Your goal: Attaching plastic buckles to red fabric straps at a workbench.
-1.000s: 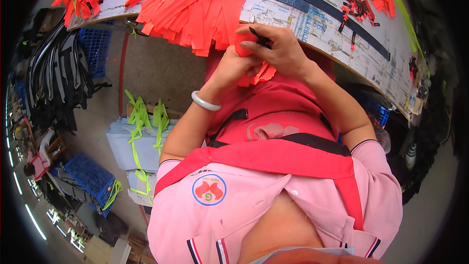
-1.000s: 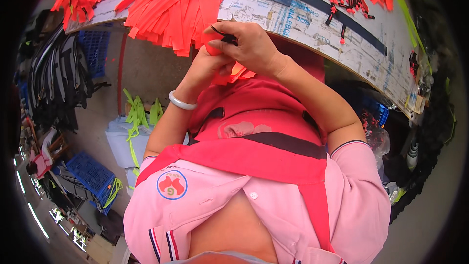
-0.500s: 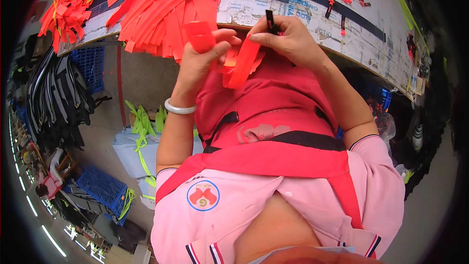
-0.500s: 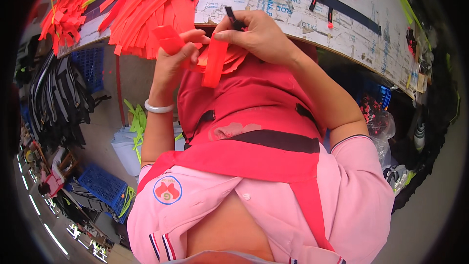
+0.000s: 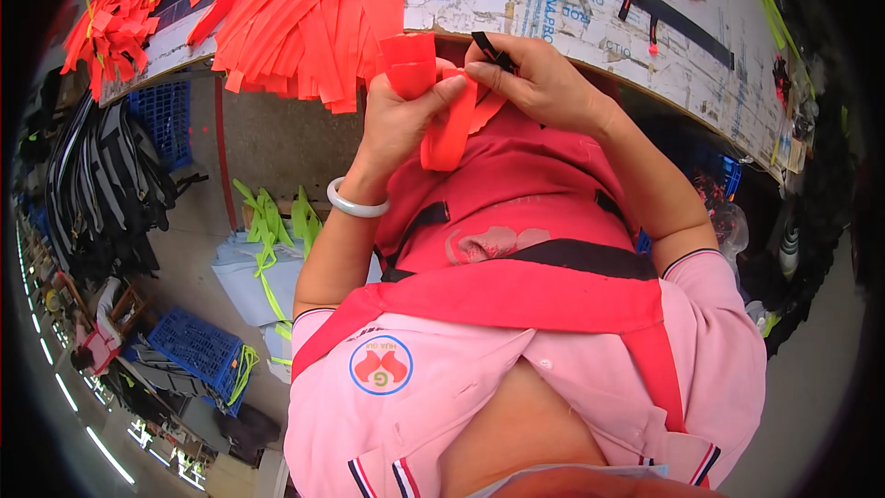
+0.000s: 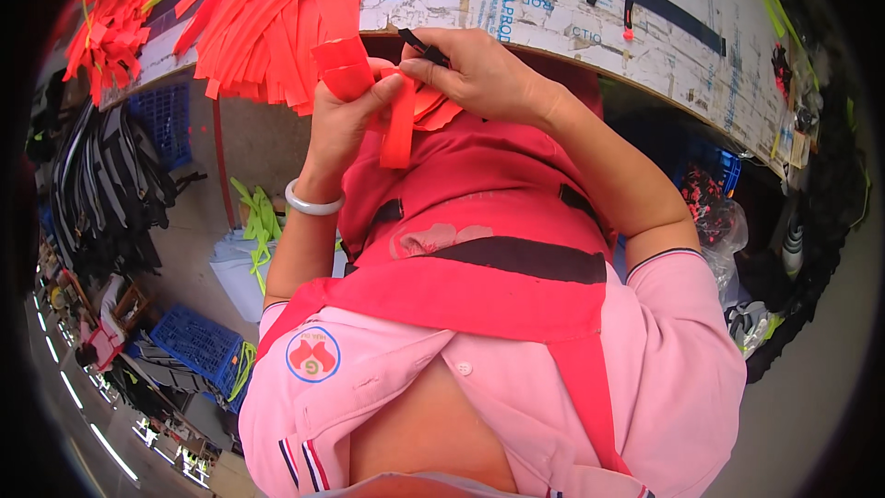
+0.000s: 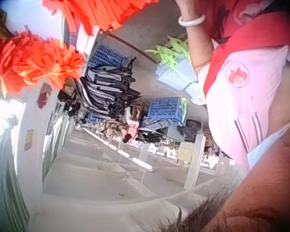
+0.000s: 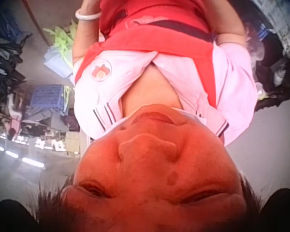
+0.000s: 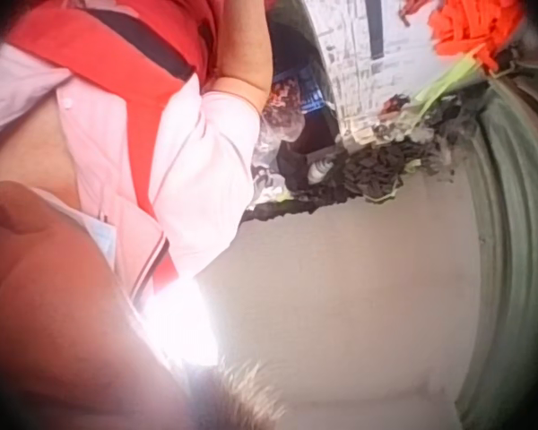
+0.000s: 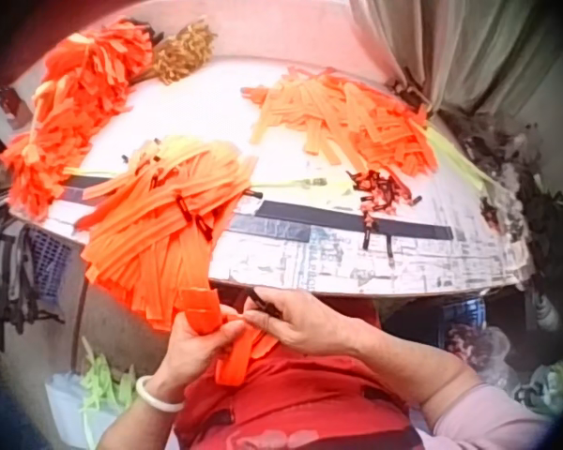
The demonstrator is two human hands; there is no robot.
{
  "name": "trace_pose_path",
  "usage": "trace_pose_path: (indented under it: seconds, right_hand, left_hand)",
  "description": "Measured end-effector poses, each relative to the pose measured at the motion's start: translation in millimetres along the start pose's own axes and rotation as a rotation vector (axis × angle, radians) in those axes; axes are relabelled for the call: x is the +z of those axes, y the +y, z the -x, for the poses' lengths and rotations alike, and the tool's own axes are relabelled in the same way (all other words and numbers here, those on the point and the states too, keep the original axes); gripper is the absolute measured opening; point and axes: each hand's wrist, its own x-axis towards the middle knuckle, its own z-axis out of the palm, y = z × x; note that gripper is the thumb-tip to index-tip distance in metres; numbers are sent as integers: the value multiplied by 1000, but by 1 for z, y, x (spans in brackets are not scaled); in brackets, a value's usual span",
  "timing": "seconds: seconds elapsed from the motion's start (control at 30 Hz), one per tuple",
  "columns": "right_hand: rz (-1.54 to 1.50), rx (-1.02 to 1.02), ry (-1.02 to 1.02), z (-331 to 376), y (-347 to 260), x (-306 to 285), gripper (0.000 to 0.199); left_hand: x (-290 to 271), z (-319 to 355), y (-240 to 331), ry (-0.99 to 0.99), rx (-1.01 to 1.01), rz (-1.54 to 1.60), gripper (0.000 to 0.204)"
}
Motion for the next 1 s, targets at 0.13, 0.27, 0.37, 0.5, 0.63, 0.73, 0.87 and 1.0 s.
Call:
trace_pose_path:
  seconds: [0.13,0.27,0.37,0.5,0.63,0.73,0.87,1.0]
  right_hand:
    - [69,11,-55,2,-2,2,25]
    - [99,35,-96,2,-4,2,24]
    - [-15,1,-84,3,5,9,22]
    - [-299,233,35,5,27,26,16]
    - [-429,409,57,0,23,28,14]
    - [-411,362,64,0,39,37,17]
    - [-124,332,-95,10,28,42,25]
    - [-170,188,85,9,38,33,29]
  left_hand:
    - [-7,1,-2,-60,59,-83,14]
    - [-7,2,-1,-114,15,-61,9]
    - [-4,2,-11,-83,66,-53,8]
    - [-4,-3,-20,33,738,-804,6]
    - [-1,-1,-23,85,757,-886,5]
    - [3,-2,-20,101,779,-887,4]
    - [11,-2,-8,14,507,-421,6]
    - [-6,-7,-15,-93,106,98,12]
